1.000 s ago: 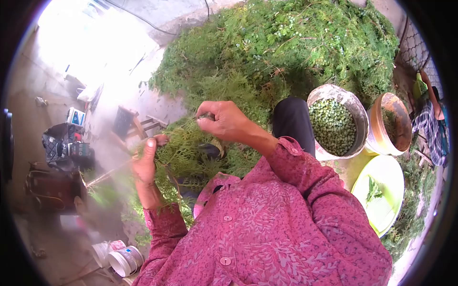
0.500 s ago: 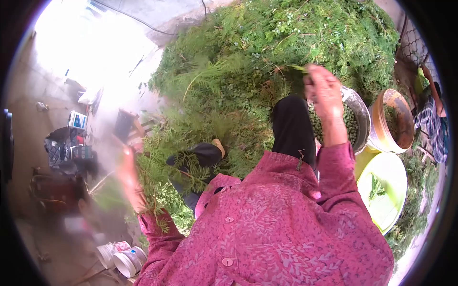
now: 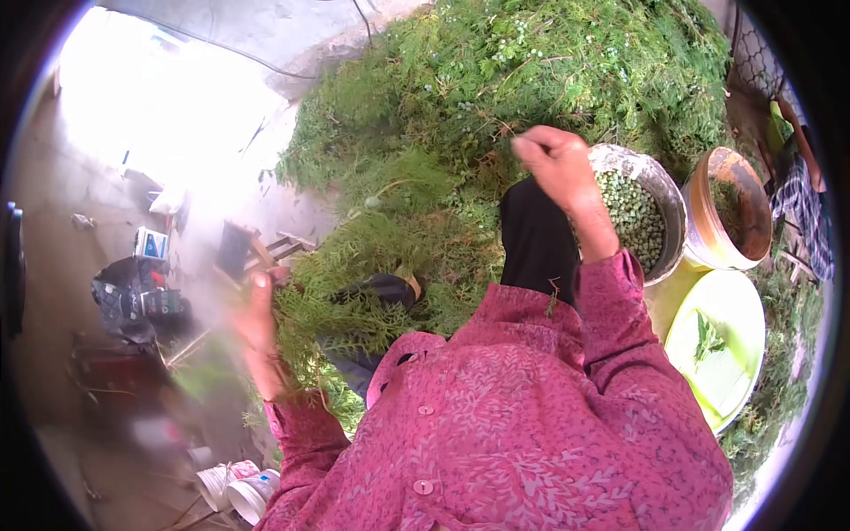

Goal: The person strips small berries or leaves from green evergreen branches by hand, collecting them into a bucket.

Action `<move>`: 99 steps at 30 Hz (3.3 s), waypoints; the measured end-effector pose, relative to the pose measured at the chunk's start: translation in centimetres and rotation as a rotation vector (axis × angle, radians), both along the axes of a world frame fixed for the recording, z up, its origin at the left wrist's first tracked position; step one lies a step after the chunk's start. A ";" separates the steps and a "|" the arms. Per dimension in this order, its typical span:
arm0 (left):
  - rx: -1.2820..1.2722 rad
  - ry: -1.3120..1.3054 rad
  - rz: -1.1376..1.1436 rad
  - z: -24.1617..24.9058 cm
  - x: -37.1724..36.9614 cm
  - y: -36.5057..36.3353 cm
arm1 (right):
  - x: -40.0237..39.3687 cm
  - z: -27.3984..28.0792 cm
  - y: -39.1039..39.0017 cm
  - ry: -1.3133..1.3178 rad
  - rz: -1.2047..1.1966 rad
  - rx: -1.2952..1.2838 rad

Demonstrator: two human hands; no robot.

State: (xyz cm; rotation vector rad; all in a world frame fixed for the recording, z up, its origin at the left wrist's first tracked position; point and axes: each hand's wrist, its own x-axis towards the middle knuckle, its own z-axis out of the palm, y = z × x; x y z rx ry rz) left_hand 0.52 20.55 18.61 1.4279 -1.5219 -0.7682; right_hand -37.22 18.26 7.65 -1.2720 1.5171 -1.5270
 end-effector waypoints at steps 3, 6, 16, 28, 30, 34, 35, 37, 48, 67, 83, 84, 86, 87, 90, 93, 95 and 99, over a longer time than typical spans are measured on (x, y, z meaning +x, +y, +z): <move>0.029 -0.003 -0.029 -0.3 -0.3 0.5 | 4.9 3.9 0.1 -0.279 0.298 0.059; 0.045 -0.010 -0.047 -0.2 -1.0 0.9 | 8.5 5.0 -0.2 -0.211 0.533 0.183; 0.054 -0.097 -0.101 -0.1 -1.1 1.8 | 12.4 3.3 -0.7 -0.207 0.909 0.283; 0.042 -0.196 -0.091 -1.0 -0.5 1.6 | 13.2 2.8 -0.1 -0.308 0.772 0.284; 0.042 -0.208 -0.096 -1.1 -0.5 1.6 | 13.2 3.6 0.5 -0.374 0.691 0.318; 0.029 -0.252 -0.098 -1.1 -0.5 1.4 | 13.1 2.5 0.1 -0.328 0.701 0.355; 0.012 -0.276 -0.085 -1.0 -0.5 1.4 | 13.3 1.6 0.0 -0.182 0.653 0.222; -0.019 -0.190 -0.073 -0.7 0.0 1.5 | 13.2 1.2 0.2 -0.037 0.600 0.090; 0.077 0.648 0.441 1.2 5.2 2.5 | -1.4 -0.5 0.0 0.280 -0.423 -0.124; -0.235 -0.025 0.386 -14.4 21.3 12.9 | -7.6 -9.0 5.1 0.609 -0.282 0.507; -0.159 1.446 0.498 -11.7 35.0 6.2 | -9.1 -9.8 6.9 0.691 -0.259 0.484; -0.293 1.952 0.387 -9.2 33.5 7.7 | -9.1 -9.8 7.0 0.698 -0.265 0.488; -0.250 1.923 0.523 -9.3 31.2 8.4 | -9.2 -9.8 6.9 0.685 -0.268 0.488; -0.232 1.875 0.654 -9.4 29.9 8.8 | -9.1 -9.8 6.9 0.685 -0.275 0.476; -0.172 1.693 1.028 -10.4 23.7 11.5 | -8.2 -8.2 6.7 0.671 -0.272 0.492; -0.105 1.553 1.274 -11.7 20.2 11.3 | -7.2 -5.9 5.7 0.681 -0.280 0.460; -0.005 1.569 1.017 -14.6 20.9 10.6 | -6.9 -5.2 4.3 0.652 -0.235 0.416; 0.102 1.405 0.629 -11.8 16.9 5.2 | -4.9 -3.8 0.1 0.678 -0.156 0.330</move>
